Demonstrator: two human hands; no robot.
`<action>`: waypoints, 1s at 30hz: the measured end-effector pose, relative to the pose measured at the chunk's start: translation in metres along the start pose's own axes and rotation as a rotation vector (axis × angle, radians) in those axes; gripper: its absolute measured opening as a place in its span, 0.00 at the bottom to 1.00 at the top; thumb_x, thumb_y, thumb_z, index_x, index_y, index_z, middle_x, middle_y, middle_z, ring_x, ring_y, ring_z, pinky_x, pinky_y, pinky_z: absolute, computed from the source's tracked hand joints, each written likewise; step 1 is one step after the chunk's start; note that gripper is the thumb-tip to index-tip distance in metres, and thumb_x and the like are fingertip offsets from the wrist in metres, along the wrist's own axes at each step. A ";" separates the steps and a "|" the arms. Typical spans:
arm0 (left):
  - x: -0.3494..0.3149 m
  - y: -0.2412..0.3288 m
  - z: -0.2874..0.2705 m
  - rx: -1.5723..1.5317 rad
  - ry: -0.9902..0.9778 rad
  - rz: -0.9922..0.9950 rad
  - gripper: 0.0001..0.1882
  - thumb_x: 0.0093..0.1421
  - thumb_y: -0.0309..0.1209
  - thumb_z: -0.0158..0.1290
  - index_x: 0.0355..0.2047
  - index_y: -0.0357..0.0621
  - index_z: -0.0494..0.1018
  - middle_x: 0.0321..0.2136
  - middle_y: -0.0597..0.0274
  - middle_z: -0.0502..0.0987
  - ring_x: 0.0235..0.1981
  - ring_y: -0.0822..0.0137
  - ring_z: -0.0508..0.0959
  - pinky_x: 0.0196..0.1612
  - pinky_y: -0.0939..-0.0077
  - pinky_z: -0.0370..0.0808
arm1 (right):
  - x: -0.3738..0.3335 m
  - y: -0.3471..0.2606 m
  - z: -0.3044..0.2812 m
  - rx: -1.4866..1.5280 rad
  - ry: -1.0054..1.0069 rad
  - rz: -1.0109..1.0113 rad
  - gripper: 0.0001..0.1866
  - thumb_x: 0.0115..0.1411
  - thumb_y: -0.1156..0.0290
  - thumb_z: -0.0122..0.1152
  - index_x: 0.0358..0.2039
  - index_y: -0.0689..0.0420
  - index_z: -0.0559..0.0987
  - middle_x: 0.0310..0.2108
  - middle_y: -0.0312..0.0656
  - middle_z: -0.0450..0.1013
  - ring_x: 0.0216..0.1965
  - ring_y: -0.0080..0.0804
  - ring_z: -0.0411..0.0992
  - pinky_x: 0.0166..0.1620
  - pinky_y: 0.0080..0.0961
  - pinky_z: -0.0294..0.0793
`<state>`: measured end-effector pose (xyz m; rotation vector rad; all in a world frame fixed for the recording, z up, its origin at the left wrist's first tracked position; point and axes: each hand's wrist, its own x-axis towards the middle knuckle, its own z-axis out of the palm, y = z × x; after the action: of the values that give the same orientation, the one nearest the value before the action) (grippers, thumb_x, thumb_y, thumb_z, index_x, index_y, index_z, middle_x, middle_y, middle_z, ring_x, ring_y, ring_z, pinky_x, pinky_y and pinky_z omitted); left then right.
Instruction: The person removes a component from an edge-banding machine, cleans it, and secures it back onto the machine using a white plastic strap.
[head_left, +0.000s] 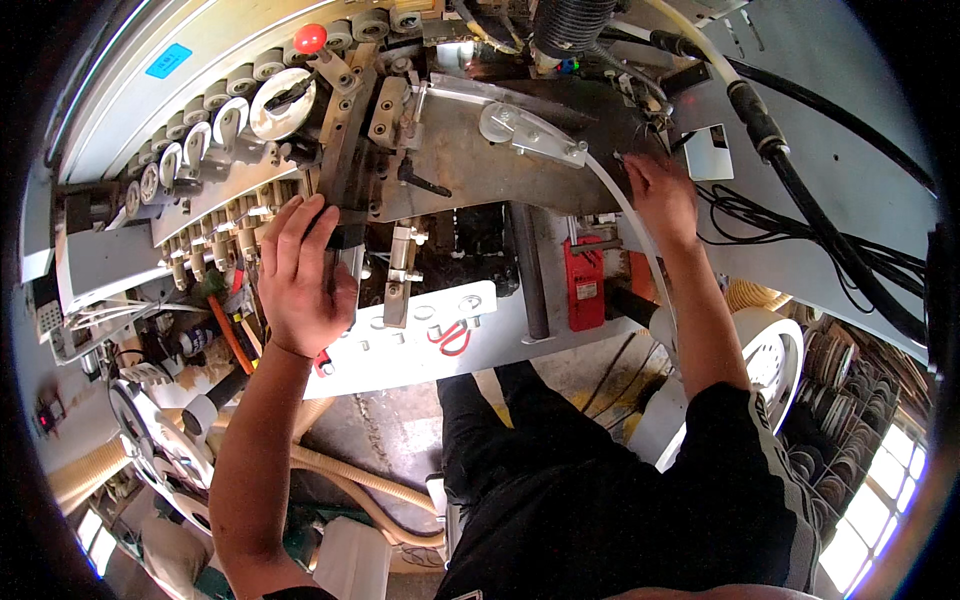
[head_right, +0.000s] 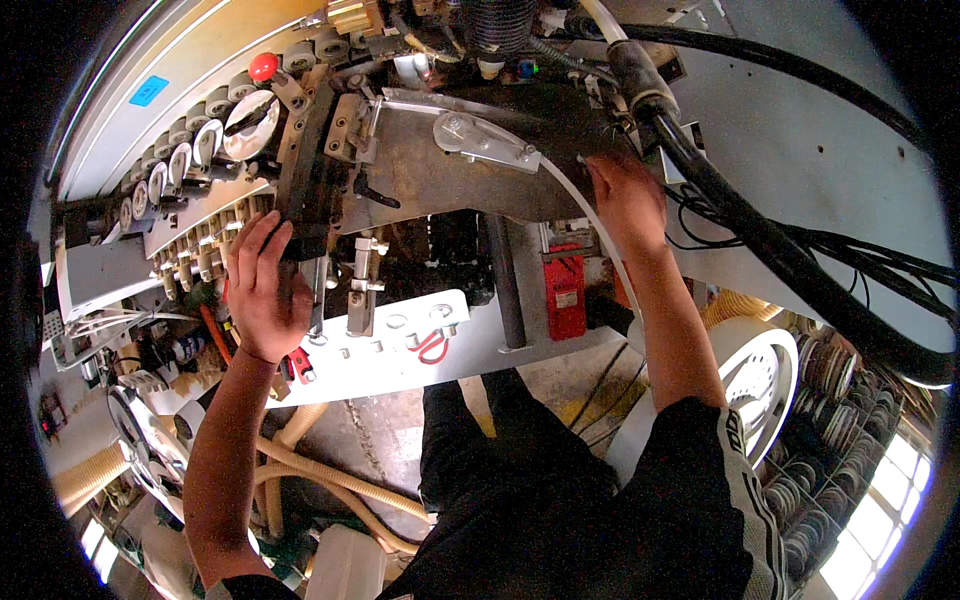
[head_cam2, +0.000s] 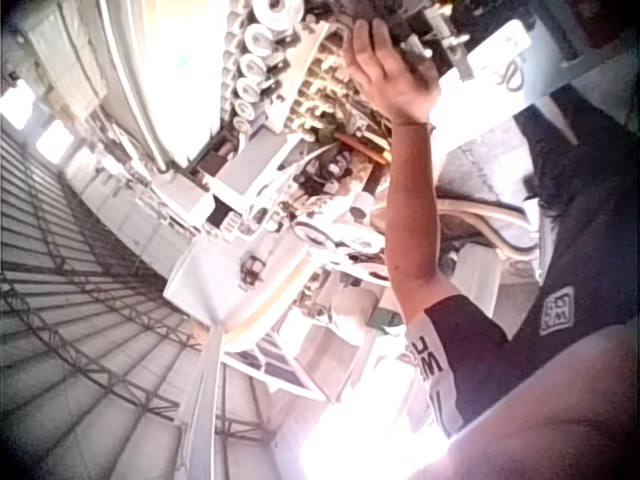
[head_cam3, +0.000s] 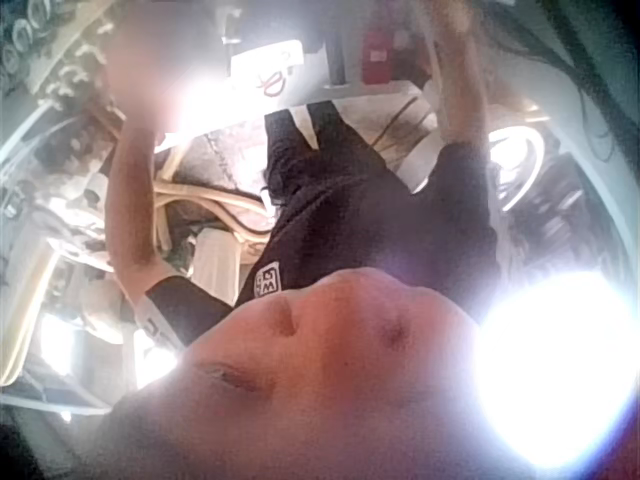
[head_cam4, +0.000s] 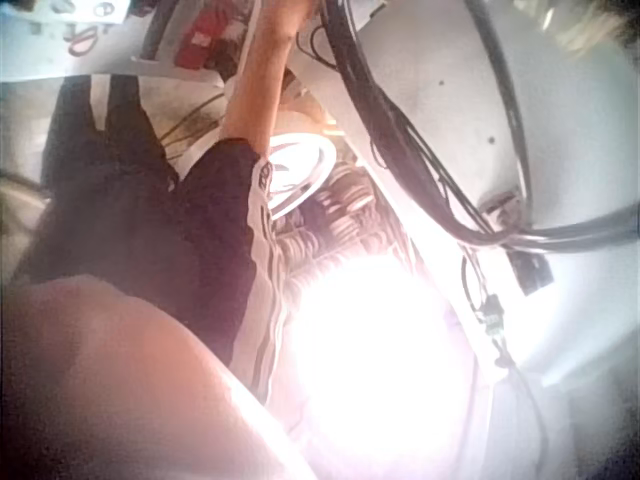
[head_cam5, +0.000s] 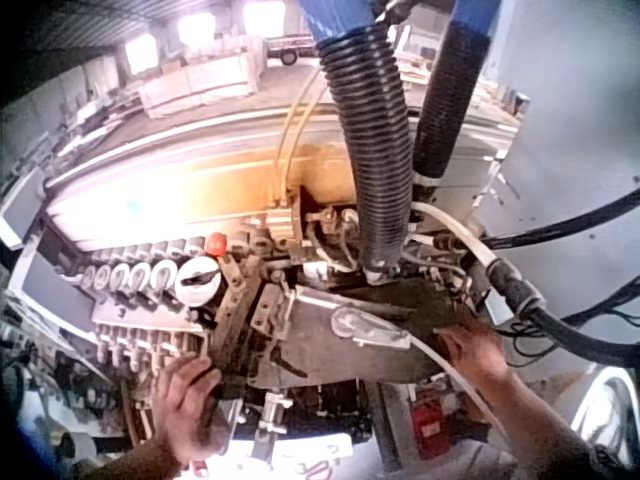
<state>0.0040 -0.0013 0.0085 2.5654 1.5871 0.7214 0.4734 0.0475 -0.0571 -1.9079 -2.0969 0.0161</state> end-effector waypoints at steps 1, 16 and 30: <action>0.000 0.000 0.000 -0.002 -0.001 0.003 0.30 0.49 0.25 0.52 0.57 0.41 0.74 0.60 0.55 0.71 0.62 0.44 0.71 0.62 0.52 0.71 | -0.001 0.003 0.000 0.007 0.002 0.050 0.10 0.64 0.65 0.65 0.45 0.50 0.84 0.41 0.46 0.81 0.41 0.51 0.80 0.43 0.43 0.80; -0.002 -0.002 0.002 -0.006 0.004 0.007 0.31 0.47 0.24 0.53 0.56 0.42 0.74 0.60 0.55 0.71 0.62 0.45 0.70 0.63 0.53 0.70 | 0.055 0.012 0.003 -0.525 -0.408 0.214 0.19 0.69 0.66 0.54 0.59 0.42 0.77 0.48 0.49 0.79 0.43 0.52 0.80 0.43 0.48 0.82; -0.003 -0.004 0.001 -0.022 0.033 0.016 0.31 0.46 0.25 0.55 0.56 0.43 0.75 0.60 0.58 0.72 0.61 0.48 0.71 0.61 0.55 0.71 | 0.014 0.005 -0.023 -0.204 -0.214 0.125 0.13 0.57 0.64 0.66 0.42 0.51 0.87 0.37 0.43 0.84 0.36 0.43 0.83 0.43 0.34 0.81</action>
<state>0.0002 -0.0018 0.0053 2.5669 1.5606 0.7825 0.4826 0.0575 -0.0334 -2.2458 -2.1826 0.0366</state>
